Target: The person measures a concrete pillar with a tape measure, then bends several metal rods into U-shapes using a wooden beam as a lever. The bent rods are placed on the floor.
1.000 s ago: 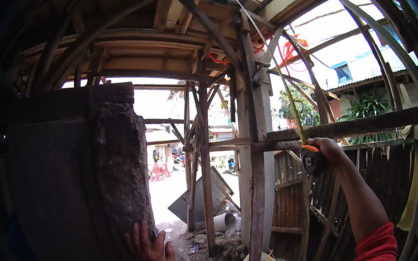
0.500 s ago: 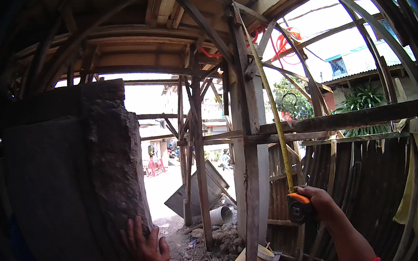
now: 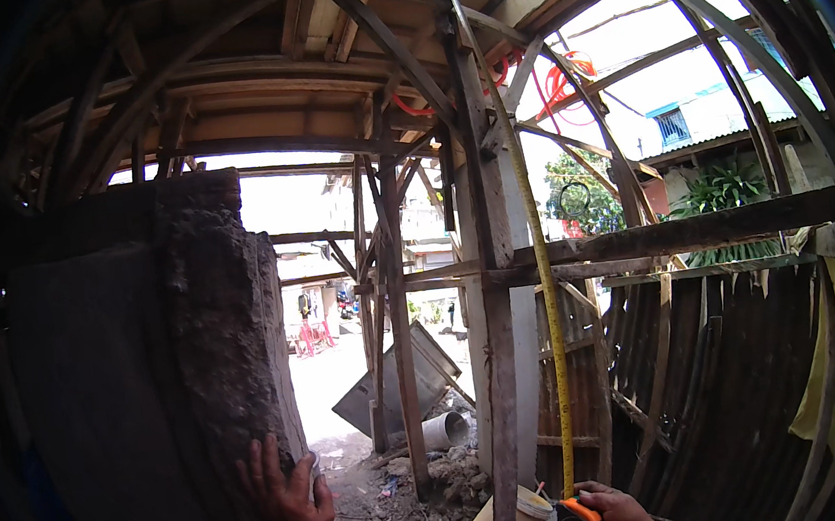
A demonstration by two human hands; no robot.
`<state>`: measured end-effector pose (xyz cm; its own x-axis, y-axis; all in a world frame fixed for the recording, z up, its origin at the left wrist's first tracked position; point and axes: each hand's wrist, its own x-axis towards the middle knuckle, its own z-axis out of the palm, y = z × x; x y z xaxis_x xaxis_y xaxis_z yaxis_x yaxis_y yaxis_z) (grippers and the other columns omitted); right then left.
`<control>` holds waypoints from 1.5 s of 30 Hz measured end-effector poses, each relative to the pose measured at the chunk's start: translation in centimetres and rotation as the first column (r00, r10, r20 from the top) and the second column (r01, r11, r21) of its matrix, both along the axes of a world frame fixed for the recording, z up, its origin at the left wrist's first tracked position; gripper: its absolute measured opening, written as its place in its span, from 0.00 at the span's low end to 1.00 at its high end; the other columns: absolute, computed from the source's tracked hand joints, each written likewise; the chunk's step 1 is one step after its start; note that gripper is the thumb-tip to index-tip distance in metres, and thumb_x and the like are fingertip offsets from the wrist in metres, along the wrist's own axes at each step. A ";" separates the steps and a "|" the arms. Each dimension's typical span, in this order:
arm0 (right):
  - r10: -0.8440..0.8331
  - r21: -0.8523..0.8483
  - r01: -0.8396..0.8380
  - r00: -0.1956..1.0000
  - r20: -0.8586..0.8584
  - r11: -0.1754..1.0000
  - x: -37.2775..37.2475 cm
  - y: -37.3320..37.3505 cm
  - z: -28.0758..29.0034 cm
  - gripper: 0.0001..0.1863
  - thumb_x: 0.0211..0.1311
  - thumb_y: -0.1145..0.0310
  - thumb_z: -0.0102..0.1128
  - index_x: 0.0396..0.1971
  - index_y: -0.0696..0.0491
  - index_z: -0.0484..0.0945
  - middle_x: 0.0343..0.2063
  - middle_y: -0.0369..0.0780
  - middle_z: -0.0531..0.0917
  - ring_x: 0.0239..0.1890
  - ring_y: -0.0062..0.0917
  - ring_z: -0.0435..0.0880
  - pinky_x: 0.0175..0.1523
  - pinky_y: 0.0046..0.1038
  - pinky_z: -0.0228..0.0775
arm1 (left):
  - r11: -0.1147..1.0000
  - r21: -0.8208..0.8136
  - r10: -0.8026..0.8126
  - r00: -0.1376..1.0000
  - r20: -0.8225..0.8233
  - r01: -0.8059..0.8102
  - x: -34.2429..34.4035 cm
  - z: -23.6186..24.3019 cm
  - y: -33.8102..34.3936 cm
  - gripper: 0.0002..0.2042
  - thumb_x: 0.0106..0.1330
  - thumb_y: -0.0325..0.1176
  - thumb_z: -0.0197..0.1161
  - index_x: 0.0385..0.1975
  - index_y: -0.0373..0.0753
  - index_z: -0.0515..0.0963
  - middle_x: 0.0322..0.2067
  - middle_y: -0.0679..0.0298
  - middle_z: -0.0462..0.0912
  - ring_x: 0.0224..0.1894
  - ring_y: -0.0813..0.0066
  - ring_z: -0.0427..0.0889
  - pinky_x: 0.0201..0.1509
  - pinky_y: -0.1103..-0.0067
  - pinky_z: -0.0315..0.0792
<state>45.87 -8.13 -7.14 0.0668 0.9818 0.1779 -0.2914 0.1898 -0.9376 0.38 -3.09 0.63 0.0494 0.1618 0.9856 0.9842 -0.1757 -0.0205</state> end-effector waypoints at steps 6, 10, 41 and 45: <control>0.001 -0.034 -0.002 0.999 -0.046 0.999 -0.5 -1.7 -4.7 0.20 0.72 0.70 0.53 0.61 0.59 0.73 0.47 0.41 0.84 0.46 0.25 0.85 0.48 0.27 0.78 | 1.000 0.008 0.005 1.000 -0.004 -0.005 0.0 -0.1 0.2 0.17 0.53 0.33 0.65 0.44 0.42 0.80 0.69 0.42 0.64 0.74 0.36 0.57 0.75 0.40 0.46; 0.019 -0.055 -0.023 0.997 -0.072 0.998 -0.5 -2.4 -7.5 0.21 0.72 0.70 0.54 0.61 0.61 0.73 0.48 0.43 0.85 0.47 0.26 0.85 0.47 0.26 0.78 | 1.000 0.019 0.010 1.000 -0.008 -0.010 0.1 -0.1 0.3 0.17 0.53 0.33 0.65 0.44 0.42 0.80 0.69 0.42 0.64 0.74 0.36 0.57 0.75 0.40 0.46; 0.036 -0.239 -0.074 0.986 -0.162 0.968 -6.6 -7.2 -17.4 0.18 0.71 0.69 0.60 0.57 0.57 0.75 0.30 0.37 0.83 0.22 0.19 0.78 0.23 0.22 0.69 | 0.995 0.096 -0.020 1.000 -0.019 0.021 1.1 -0.4 0.3 0.17 0.63 0.32 0.61 0.52 0.39 0.76 0.70 0.45 0.64 0.74 0.39 0.59 0.75 0.45 0.53; -0.048 -0.267 0.006 0.987 -0.153 0.964 -7.1 -9.0 -21.7 0.18 0.71 0.69 0.60 0.57 0.58 0.75 0.30 0.37 0.83 0.22 0.18 0.77 0.24 0.21 0.68 | 0.863 0.050 -0.504 0.862 0.045 0.502 6.5 -2.7 0.0 0.18 0.64 0.31 0.61 0.54 0.36 0.76 0.68 0.46 0.66 0.72 0.43 0.63 0.76 0.51 0.54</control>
<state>38.80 -17.16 -28.82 0.1003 0.9897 -0.1026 -0.4370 -0.0488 -0.8981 6.85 -3.12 -2.11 0.0611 0.0947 0.9936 0.7618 -0.6477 0.0149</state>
